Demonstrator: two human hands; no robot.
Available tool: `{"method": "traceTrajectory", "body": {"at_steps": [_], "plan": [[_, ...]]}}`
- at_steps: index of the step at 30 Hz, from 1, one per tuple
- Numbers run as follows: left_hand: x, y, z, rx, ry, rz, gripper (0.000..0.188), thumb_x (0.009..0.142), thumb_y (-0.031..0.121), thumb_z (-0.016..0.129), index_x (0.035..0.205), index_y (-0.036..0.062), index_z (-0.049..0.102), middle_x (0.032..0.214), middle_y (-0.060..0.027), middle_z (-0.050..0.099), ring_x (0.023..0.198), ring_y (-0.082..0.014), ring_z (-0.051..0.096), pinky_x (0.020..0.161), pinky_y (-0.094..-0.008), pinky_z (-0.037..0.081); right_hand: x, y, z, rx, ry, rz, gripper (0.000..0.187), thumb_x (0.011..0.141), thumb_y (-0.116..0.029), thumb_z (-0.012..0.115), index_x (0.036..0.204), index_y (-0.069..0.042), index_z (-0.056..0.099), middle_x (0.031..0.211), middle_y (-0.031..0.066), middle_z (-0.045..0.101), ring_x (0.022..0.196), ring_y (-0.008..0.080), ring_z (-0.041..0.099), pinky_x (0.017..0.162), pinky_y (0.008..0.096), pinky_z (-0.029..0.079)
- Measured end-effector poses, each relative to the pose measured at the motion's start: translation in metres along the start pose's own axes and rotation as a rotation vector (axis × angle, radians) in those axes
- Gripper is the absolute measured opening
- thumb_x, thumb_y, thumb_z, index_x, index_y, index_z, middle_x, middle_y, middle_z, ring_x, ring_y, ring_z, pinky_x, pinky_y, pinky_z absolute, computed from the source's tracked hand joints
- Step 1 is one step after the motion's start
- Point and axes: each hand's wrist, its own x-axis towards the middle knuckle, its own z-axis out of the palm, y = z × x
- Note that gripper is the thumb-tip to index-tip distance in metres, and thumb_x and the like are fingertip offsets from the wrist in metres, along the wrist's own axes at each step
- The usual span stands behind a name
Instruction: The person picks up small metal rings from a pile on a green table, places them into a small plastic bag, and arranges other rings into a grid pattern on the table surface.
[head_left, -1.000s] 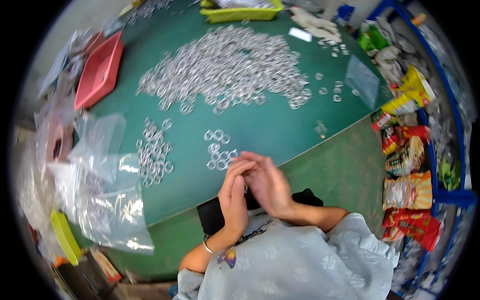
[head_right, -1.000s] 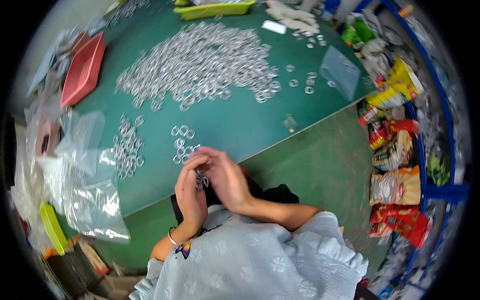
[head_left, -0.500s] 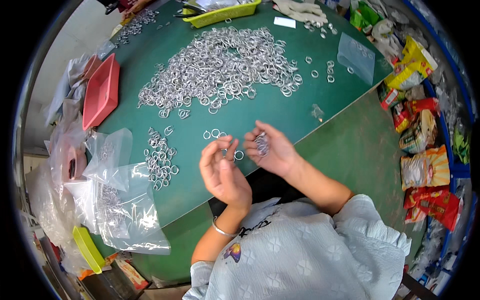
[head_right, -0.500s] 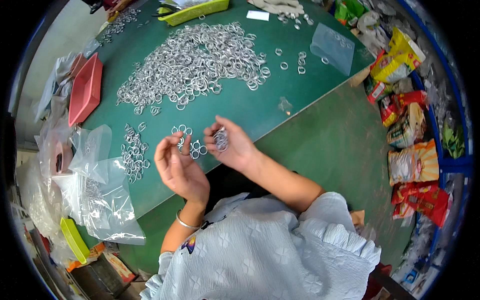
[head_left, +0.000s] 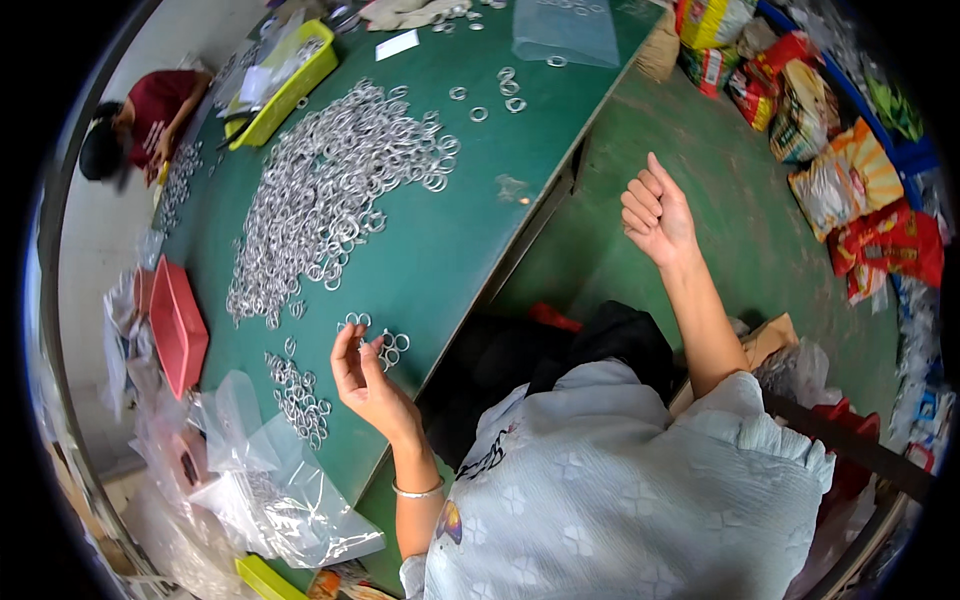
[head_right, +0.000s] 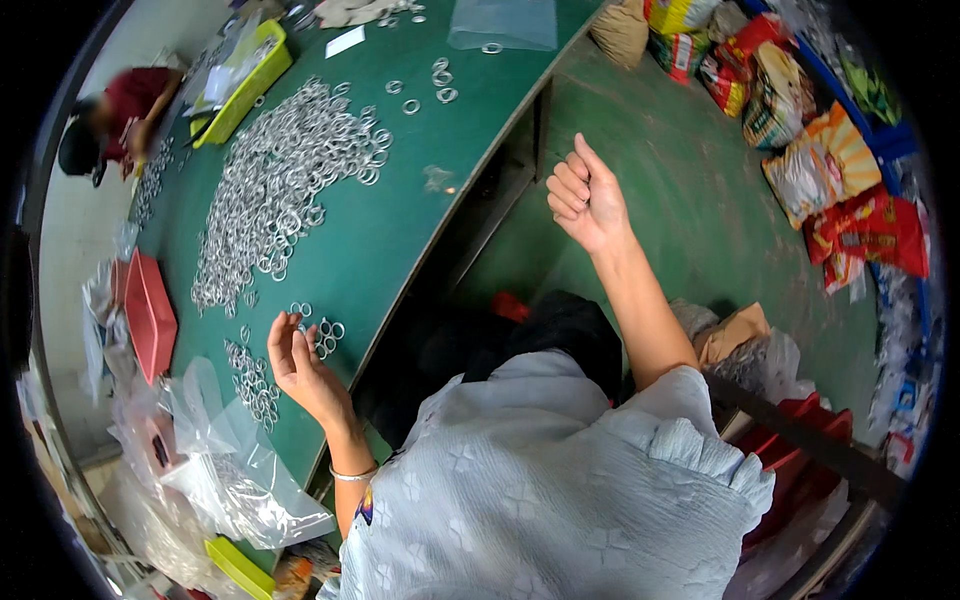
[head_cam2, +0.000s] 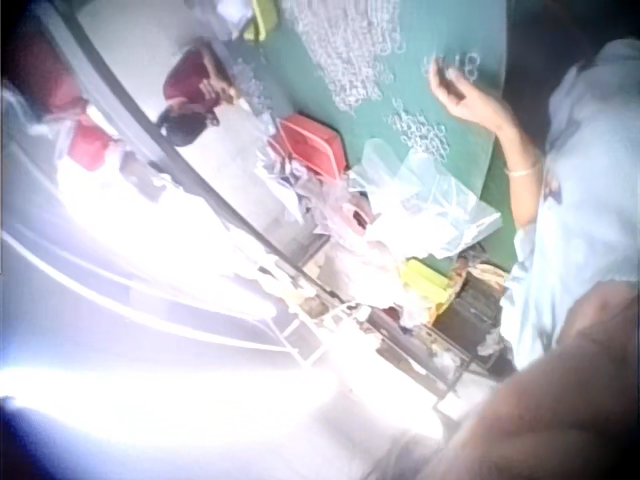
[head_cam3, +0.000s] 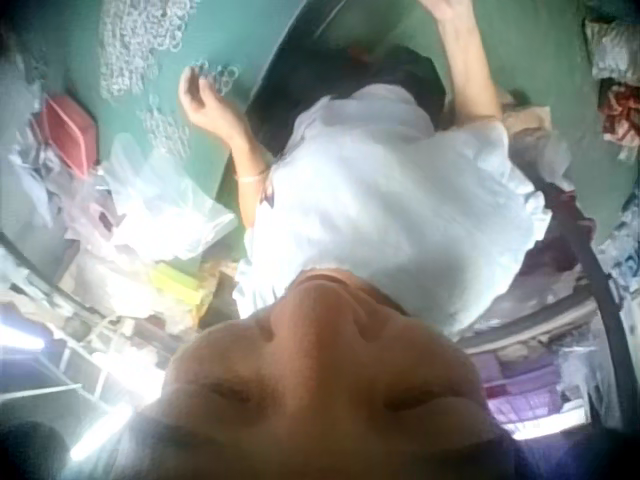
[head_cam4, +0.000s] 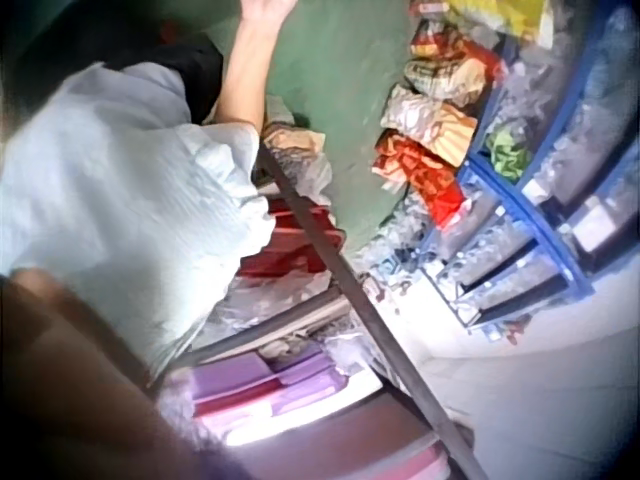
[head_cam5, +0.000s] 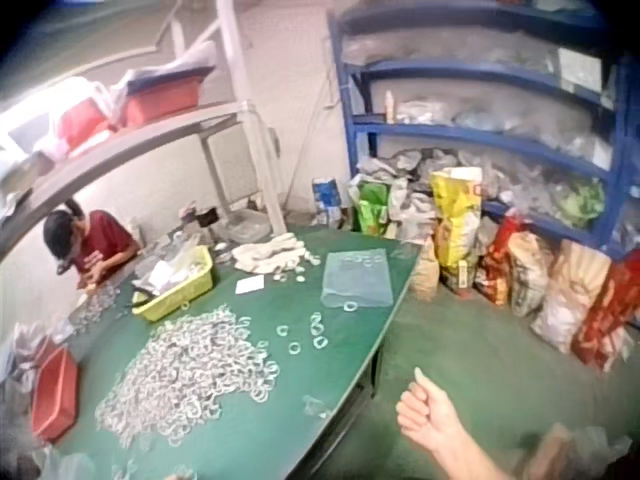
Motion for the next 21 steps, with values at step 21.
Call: {"method": "traceTrajectory", "body": {"at_steps": [21], "plan": [[-0.008,-0.026,0.013,0.367,-0.003,0.208,0.027,0.091,-0.002,0.049,0.117,-0.0011,0.054,0.109,-0.0067,0.055,0.096,-0.0124,0.052,0.077,-0.0236,0.044,0.028,0.049,-0.13,0.028,0.402,0.109,0.03,0.094,-0.032,0.056,0.103,-0.004,0.059,0.066,-0.0005,0.049,0.053,0.01,0.042,0.043,0.0223,0.03]]}}
